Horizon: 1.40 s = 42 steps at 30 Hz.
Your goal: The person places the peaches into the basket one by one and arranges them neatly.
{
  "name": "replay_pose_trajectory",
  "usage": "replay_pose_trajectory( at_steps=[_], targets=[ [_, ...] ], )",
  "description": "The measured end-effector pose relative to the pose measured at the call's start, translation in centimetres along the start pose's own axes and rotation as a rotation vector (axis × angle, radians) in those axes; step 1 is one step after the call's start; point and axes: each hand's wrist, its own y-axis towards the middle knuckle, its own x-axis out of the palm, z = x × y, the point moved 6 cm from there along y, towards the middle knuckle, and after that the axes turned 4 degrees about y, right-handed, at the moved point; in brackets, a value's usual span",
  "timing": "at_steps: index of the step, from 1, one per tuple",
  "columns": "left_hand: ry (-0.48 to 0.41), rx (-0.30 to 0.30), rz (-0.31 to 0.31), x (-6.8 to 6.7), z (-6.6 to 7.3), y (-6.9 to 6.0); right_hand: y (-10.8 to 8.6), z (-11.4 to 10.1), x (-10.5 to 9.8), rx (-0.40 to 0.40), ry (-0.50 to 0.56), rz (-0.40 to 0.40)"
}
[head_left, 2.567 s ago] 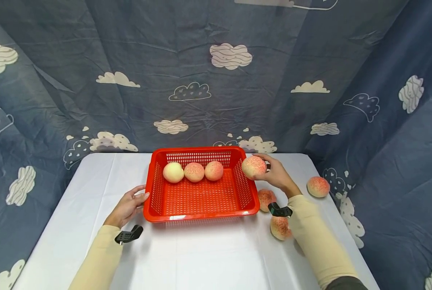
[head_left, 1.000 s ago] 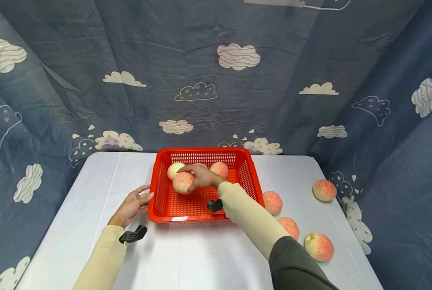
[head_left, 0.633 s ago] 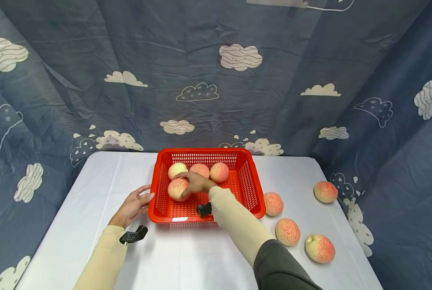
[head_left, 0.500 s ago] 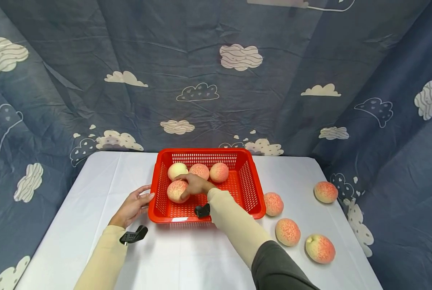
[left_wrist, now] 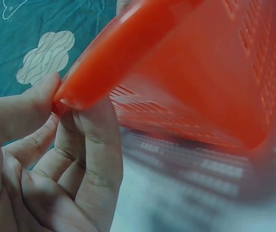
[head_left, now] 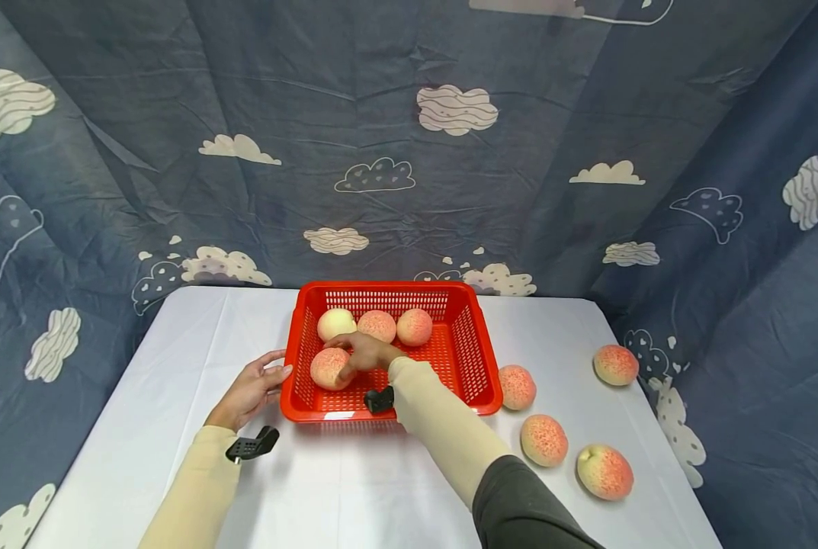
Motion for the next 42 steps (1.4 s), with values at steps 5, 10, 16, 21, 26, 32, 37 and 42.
replay_pose_trajectory(
  at_steps=[5, 10, 16, 21, 26, 32, 37, 42],
  targets=[
    [0.014, -0.016, 0.011, 0.2, 0.1, 0.0, -0.6, 0.1, 0.0, -0.003, 0.073, -0.035],
    [0.002, -0.021, 0.011, 0.1, 0.1, -0.2, -1.4, 0.3, -0.8, 0.004, 0.072, -0.021],
    [0.004, -0.029, 0.006, -0.2, 0.2, -0.3, -3.2, 0.0, -2.4, -0.050, 0.125, -0.011],
    [0.013, -0.026, -0.002, -0.2, 0.4, -0.5, -5.7, 0.4, -4.3, -0.044, 0.191, 0.003],
    [0.011, -0.034, -0.016, -0.1, 0.2, -0.6, -8.4, 1.2, -6.3, -0.059, 0.192, 0.054],
    [0.017, -0.036, -0.016, -0.1, 0.2, -0.5, -10.7, 2.0, -8.2, -0.119, 0.229, 0.095],
    [0.026, -0.036, -0.013, -0.2, 0.4, -0.5, -12.6, 2.9, -10.1, -0.135, 0.271, 0.160],
    [0.040, -0.043, -0.012, 0.1, 0.4, -0.5, -14.7, 4.0, -11.7, -0.152, 0.283, 0.204]
  ],
)
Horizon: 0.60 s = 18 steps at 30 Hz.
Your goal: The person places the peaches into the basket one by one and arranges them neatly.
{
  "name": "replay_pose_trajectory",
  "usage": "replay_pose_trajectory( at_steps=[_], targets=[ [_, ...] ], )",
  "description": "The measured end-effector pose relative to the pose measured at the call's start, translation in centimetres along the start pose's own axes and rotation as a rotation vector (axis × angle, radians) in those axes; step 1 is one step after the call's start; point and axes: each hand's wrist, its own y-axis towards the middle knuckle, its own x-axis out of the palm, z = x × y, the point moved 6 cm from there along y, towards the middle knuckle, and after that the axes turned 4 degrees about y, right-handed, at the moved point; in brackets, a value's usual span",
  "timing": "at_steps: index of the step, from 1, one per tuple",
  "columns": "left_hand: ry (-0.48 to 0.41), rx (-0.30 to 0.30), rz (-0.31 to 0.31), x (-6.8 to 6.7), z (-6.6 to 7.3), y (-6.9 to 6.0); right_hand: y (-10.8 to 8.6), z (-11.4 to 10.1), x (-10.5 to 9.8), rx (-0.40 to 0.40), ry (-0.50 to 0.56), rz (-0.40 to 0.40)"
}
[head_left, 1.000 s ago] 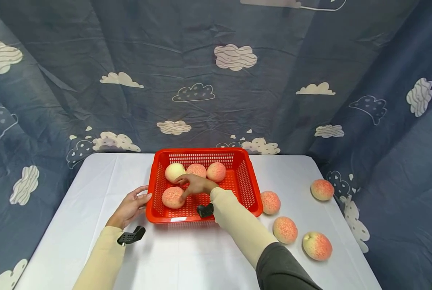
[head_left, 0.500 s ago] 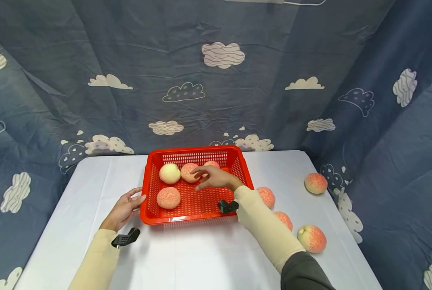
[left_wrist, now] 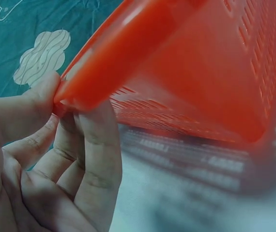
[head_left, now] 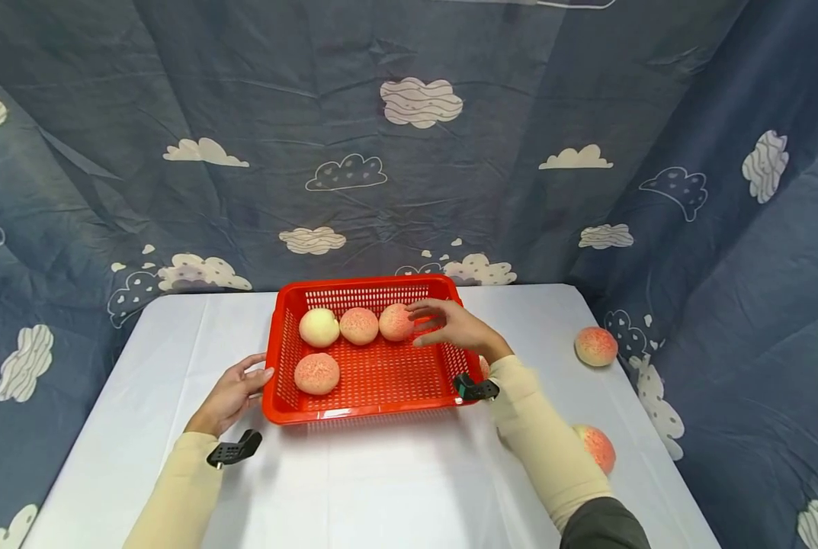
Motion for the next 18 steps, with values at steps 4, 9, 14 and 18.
replay_pose_trajectory(
  at_steps=[4, 9, 14, 18],
  targets=[
    [0.050, -0.001, 0.023, 0.0, 0.0, 0.1, -1.4, 0.4, -1.9, -0.024, -0.037, 0.064],
    [0.062, -0.001, 0.033, 0.0, 0.0, 0.2, -3.3, 1.7, -4.2, -0.008, -0.008, 0.138],
    [0.048, 0.009, 0.029, -0.1, 0.0, 0.3, -5.1, 3.4, -6.0, 0.014, 0.036, 0.222],
    [0.030, 0.007, 0.024, -0.2, -0.1, 0.2, -6.3, 5.2, -7.1, 0.053, 0.070, 0.257]
  ],
)
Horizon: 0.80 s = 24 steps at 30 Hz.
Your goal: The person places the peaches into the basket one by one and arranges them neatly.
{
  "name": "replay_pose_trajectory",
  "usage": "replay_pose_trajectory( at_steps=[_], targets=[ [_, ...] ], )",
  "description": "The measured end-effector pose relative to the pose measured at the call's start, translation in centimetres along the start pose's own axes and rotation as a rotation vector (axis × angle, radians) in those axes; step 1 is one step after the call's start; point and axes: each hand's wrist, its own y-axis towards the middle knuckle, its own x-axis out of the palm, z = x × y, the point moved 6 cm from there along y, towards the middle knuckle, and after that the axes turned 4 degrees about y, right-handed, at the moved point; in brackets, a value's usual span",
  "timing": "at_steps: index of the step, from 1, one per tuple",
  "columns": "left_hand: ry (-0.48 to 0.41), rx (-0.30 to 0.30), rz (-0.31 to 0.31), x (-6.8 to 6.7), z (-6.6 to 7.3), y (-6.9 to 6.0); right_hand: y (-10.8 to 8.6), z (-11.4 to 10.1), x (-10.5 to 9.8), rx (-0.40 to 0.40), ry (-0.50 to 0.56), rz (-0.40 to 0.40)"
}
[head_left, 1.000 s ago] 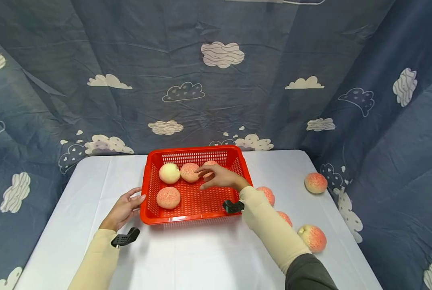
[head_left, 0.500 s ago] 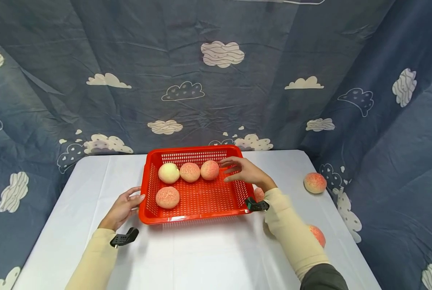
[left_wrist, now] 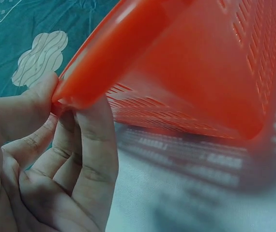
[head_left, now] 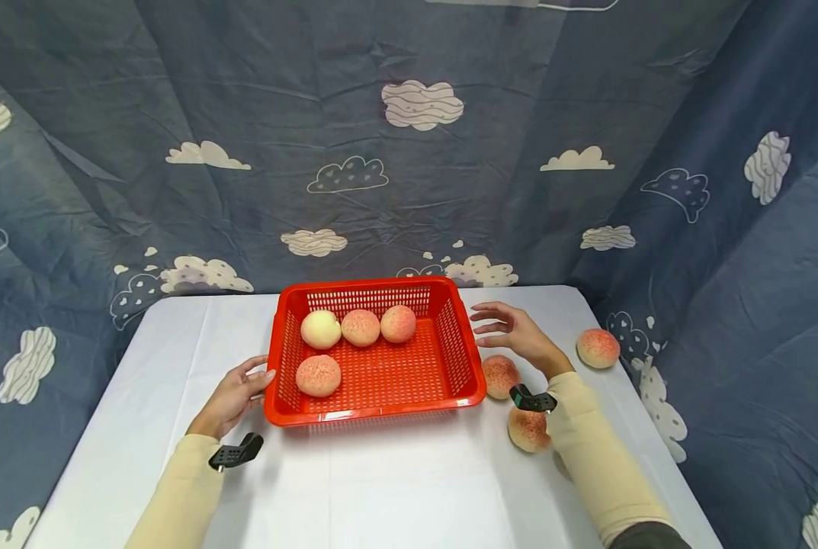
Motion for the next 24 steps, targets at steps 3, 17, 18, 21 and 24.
replay_pose_trajectory(
  at_steps=[3, 17, 18, 21, 24],
  targets=[
    [-0.006, -0.003, -0.004, 0.0, -0.2, -0.1, -0.8, 1.3, -0.7, 0.043, 0.004, -0.019],
    [-0.006, 0.005, -0.013, 0.1, -0.1, 0.0, -2.7, 6.5, -1.6, 0.145, -0.109, -0.076],
    [-0.006, 0.005, -0.011, 0.0, -0.1, 0.0, -2.8, 6.8, -1.6, 0.153, -0.122, -0.074],
    [-0.006, 0.000, -0.012, 0.0, -0.1, 0.0, -2.9, 7.6, -1.4, 0.197, -0.146, -0.075],
    [-0.005, -0.001, -0.014, 0.0, 0.0, 0.1, -3.0, 8.3, -1.2, 0.263, -0.155, -0.086]
  ],
)
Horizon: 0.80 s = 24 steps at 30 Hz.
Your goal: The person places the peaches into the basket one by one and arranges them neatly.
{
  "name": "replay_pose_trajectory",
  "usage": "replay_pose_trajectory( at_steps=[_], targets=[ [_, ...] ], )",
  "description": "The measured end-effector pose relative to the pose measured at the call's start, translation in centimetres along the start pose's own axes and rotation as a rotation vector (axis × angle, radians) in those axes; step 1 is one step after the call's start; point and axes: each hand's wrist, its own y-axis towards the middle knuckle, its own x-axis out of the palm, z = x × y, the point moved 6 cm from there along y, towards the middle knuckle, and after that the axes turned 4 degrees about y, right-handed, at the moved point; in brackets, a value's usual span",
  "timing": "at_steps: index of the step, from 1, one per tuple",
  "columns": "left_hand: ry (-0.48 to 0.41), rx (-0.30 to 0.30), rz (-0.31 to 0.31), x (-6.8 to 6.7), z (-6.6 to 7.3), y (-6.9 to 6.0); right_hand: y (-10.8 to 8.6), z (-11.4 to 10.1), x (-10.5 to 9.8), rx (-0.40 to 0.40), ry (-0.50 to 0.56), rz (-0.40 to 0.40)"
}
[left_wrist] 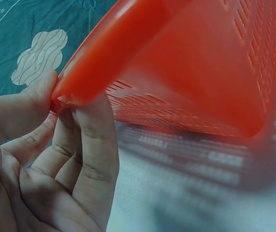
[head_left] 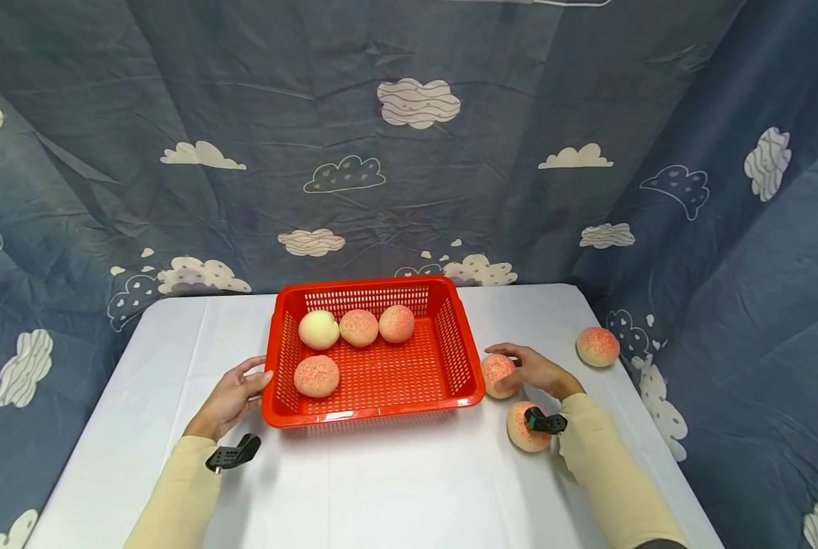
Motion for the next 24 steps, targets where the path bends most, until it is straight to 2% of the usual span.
replay_pose_trajectory(
  at_steps=[3, 12, 18, 24],
  targets=[
    [0.003, 0.004, 0.003, -0.1, 0.1, 0.0, 0.1, 0.4, 0.2, 0.054, 0.000, -0.010],
    [-0.010, -0.002, -0.002, 0.0, -0.1, -0.1, 0.4, 0.8, 0.2, 0.085, -0.053, 0.007],
    [-0.024, 0.010, -0.004, 0.0, -0.1, 0.0, 0.5, 0.7, 0.0, 0.081, -0.088, 0.042],
    [-0.028, 0.006, -0.003, 0.0, -0.1, 0.0, 0.0, -0.9, -0.6, 0.008, -0.105, 0.083]
  ],
)
